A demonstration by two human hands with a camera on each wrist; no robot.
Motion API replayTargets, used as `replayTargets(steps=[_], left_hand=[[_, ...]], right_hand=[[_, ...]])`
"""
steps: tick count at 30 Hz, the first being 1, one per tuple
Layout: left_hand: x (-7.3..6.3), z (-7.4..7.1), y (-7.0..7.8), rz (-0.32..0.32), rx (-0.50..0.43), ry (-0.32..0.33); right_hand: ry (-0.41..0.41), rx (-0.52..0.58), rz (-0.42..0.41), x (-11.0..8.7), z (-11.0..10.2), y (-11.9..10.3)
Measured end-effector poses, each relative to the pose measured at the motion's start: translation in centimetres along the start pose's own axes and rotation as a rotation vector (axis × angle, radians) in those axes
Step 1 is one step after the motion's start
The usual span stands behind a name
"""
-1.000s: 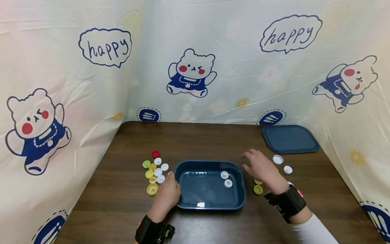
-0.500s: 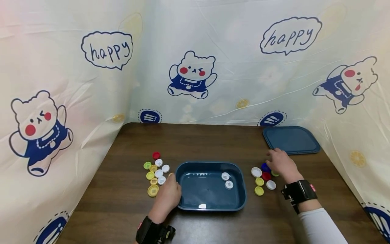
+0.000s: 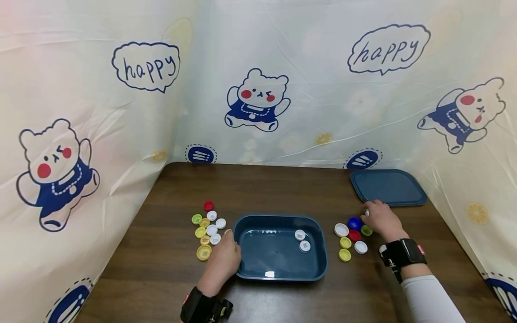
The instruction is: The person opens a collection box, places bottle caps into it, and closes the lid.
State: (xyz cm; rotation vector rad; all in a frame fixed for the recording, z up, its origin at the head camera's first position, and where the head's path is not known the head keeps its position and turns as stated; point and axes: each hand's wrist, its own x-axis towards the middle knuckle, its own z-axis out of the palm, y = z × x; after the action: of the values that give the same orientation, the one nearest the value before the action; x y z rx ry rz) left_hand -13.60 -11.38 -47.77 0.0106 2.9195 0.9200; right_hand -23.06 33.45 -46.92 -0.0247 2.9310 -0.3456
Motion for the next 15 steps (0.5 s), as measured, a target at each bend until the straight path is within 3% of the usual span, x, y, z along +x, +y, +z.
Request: replayTargets(steps=[9,15], left_hand=[[0.04,0.11,-0.14,-0.009,-0.013,-0.001],[-0.08,0.17,-0.24,-0.002,-0.006,0.004]], right_hand=[[0.031,-0.008,-0.002,0.46,0.25,0.50],[0.006,-0.009,0.017,0.80,0.28,0.83]])
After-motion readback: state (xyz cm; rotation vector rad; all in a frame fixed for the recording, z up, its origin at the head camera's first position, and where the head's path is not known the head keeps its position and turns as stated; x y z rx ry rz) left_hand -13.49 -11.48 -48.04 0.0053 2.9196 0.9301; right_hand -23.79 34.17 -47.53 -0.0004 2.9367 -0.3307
